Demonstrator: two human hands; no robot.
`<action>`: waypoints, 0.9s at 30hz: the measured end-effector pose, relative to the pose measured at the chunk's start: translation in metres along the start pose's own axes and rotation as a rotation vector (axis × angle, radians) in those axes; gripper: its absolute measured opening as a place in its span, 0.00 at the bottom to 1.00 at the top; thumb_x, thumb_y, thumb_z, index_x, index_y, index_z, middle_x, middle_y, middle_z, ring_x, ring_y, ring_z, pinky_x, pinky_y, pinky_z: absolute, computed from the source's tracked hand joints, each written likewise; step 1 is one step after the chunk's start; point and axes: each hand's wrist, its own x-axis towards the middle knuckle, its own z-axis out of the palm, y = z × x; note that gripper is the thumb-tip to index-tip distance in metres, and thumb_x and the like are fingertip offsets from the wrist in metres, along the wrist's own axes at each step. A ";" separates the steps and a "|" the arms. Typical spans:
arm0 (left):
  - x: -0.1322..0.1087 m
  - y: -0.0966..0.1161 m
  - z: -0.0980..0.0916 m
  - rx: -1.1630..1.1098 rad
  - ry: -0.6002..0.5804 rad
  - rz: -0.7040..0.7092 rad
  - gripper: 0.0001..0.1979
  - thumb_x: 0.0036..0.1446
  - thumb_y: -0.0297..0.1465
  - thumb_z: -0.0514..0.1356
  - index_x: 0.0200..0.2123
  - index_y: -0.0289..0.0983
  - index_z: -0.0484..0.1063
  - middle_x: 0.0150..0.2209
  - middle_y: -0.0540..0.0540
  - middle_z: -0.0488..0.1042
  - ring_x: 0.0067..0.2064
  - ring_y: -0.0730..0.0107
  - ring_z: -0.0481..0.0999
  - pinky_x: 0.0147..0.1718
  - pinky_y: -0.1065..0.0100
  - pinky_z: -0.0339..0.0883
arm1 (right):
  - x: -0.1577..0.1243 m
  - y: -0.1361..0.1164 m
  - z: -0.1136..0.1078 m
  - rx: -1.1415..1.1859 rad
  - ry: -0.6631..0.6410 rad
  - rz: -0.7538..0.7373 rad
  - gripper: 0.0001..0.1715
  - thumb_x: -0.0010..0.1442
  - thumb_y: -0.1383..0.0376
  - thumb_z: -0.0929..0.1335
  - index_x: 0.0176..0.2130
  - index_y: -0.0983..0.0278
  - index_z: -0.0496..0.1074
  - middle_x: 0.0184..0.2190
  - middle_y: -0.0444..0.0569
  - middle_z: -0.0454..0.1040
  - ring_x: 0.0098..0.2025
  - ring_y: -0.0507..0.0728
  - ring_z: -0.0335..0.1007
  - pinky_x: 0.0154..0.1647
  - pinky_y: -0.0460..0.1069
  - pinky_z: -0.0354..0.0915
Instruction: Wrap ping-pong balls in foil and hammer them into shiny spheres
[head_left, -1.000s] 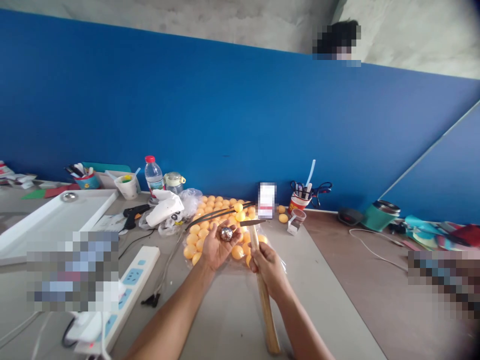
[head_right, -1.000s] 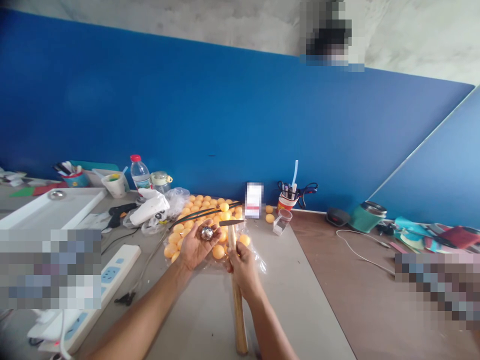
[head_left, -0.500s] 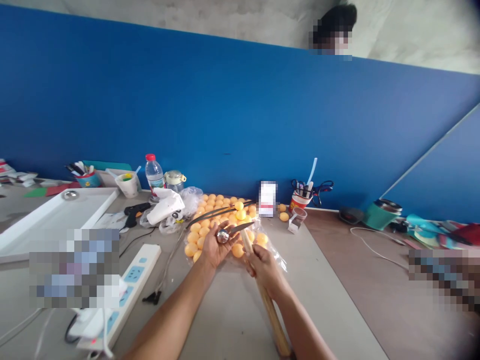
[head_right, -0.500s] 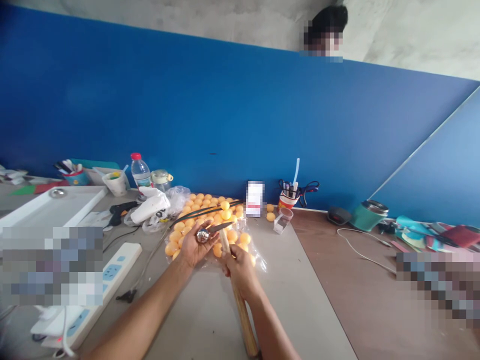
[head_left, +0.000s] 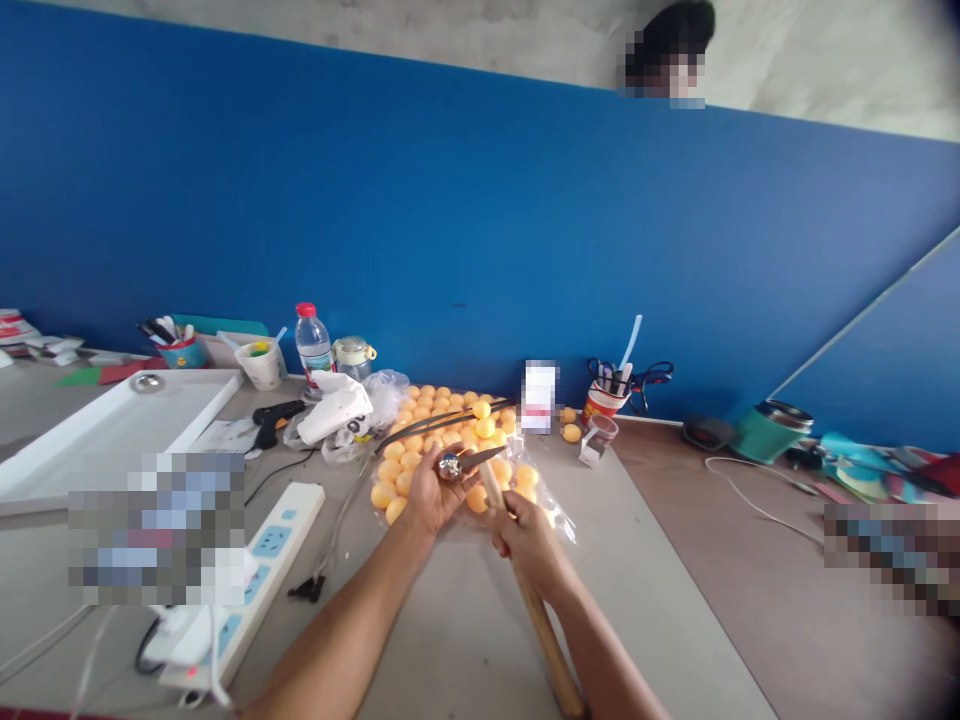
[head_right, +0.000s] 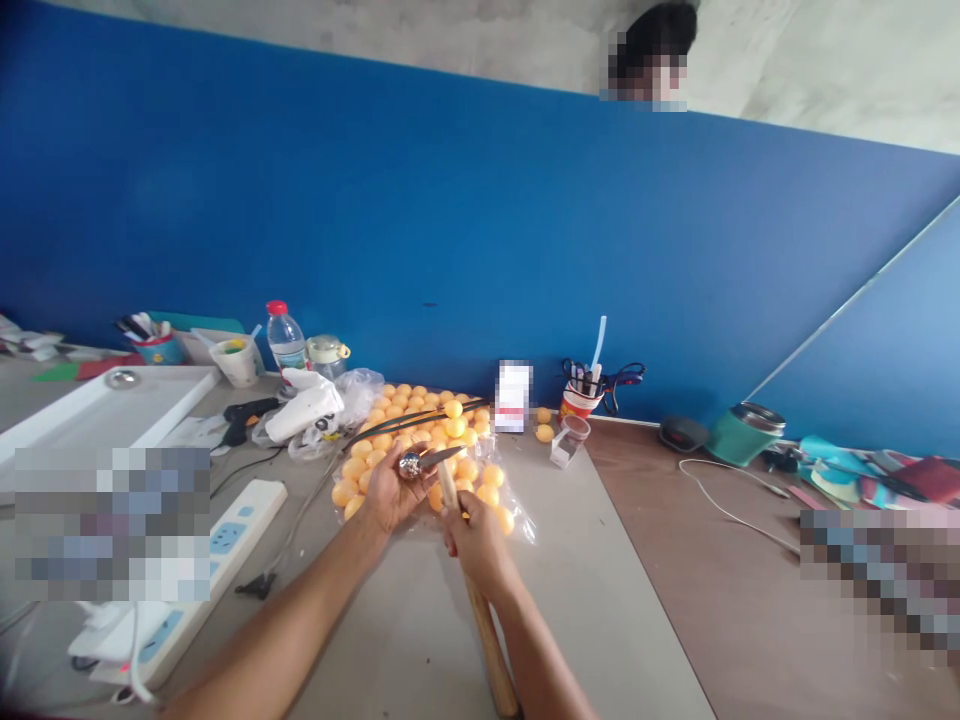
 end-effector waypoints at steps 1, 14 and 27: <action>0.000 0.000 0.000 0.007 0.007 -0.002 0.18 0.64 0.37 0.50 0.36 0.28 0.74 0.30 0.36 0.79 0.32 0.62 0.79 0.31 0.62 0.75 | 0.000 0.000 0.000 -0.011 -0.013 0.015 0.10 0.56 0.58 0.63 0.28 0.61 0.62 0.13 0.37 0.60 0.16 0.49 0.54 0.19 0.45 0.51; 0.000 0.000 -0.002 -0.027 -0.069 -0.003 0.20 0.64 0.38 0.50 0.37 0.28 0.75 0.32 0.36 0.78 0.35 0.58 0.79 0.39 0.54 0.75 | -0.001 -0.003 -0.002 0.044 0.021 -0.008 0.11 0.58 0.57 0.63 0.31 0.62 0.64 0.13 0.36 0.59 0.17 0.49 0.53 0.20 0.45 0.51; 0.000 0.002 -0.002 -0.002 -0.054 -0.013 0.20 0.64 0.37 0.50 0.35 0.28 0.75 0.32 0.36 0.79 0.33 0.60 0.79 0.34 0.58 0.75 | -0.002 -0.010 -0.001 0.002 -0.021 0.029 0.10 0.55 0.57 0.64 0.27 0.61 0.61 0.13 0.36 0.60 0.16 0.49 0.53 0.20 0.45 0.51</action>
